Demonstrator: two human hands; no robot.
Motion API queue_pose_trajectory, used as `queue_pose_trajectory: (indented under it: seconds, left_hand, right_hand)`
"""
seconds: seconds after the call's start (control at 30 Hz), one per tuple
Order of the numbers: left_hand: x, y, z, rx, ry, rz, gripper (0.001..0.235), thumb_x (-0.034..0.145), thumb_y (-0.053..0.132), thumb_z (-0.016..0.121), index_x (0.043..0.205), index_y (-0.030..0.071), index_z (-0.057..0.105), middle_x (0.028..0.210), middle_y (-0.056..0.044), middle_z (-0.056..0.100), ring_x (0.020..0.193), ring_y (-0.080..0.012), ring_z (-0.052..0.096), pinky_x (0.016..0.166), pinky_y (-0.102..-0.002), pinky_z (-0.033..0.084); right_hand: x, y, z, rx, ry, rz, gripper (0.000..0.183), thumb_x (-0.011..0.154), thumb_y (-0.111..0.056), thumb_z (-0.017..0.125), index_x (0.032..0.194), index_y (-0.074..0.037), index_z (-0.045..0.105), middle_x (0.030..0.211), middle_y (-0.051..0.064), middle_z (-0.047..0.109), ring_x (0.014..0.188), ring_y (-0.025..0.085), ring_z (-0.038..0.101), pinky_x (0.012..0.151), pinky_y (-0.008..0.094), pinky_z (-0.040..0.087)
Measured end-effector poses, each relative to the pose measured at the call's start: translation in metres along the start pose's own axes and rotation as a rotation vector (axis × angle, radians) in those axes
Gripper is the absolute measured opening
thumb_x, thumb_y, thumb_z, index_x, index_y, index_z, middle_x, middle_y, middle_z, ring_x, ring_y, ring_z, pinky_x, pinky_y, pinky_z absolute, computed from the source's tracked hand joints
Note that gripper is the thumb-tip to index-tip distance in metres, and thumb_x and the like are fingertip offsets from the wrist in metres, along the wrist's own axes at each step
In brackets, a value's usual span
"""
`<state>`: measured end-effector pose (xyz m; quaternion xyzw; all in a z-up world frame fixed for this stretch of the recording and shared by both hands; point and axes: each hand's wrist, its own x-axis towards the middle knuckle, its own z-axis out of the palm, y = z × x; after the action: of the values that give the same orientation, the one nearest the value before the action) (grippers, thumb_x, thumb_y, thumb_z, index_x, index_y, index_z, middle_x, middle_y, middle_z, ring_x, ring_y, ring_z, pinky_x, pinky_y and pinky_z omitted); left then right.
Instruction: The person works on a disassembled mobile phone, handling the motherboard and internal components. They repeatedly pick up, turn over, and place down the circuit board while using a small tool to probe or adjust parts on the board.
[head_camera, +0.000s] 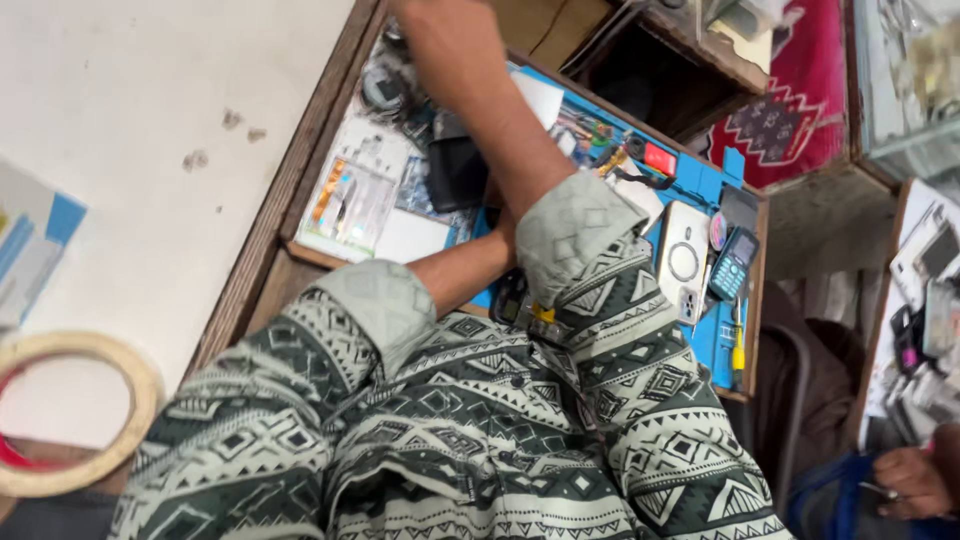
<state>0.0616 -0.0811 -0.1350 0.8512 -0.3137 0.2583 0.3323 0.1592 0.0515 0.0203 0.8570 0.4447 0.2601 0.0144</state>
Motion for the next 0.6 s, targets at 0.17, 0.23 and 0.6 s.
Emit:
queue_pose_trajectory:
  seconds: [0.17,0.23,0.6]
  left_hand:
    - [-0.009,0.0,-0.028,-0.171,-0.032,-0.087,0.035,0.103,0.013,0.067,0.135,0.004,0.057,0.12,-0.014,0.066,0.11,-0.0248,0.063,0.097,-0.038,0.053]
    - [-0.015,0.001,-0.045,-0.355,0.003,-0.167,0.035,0.104,0.012,0.067,0.137,0.004,0.057,0.12,-0.014,0.066,0.109,-0.0241,0.063,0.096,-0.038,0.054]
    - [-0.018,0.017,-0.084,-1.287,0.106,-0.674,0.04,0.11,0.004,0.069,0.147,0.002,0.052,0.124,-0.013,0.063,0.108,-0.0201,0.063,0.095,-0.034,0.056]
  right_hand:
    - [-0.004,-0.009,-0.001,-0.025,0.085,-0.029,0.031,0.075,-0.002,0.067,0.106,-0.001,0.071,0.101,0.013,0.075,0.078,0.033,0.072,0.064,0.044,0.056]
    - [-0.003,-0.008,-0.001,-0.028,0.011,-0.008,0.029,0.073,-0.003,0.069,0.102,-0.004,0.071,0.098,0.013,0.074,0.079,0.034,0.073,0.064,0.044,0.057]
    - [-0.051,-0.07,-0.089,0.444,0.49,0.091,0.019,0.075,-0.024,0.076,0.088,-0.01,0.071,0.097,0.012,0.067,0.092,0.032,0.07,0.077,0.041,0.057]
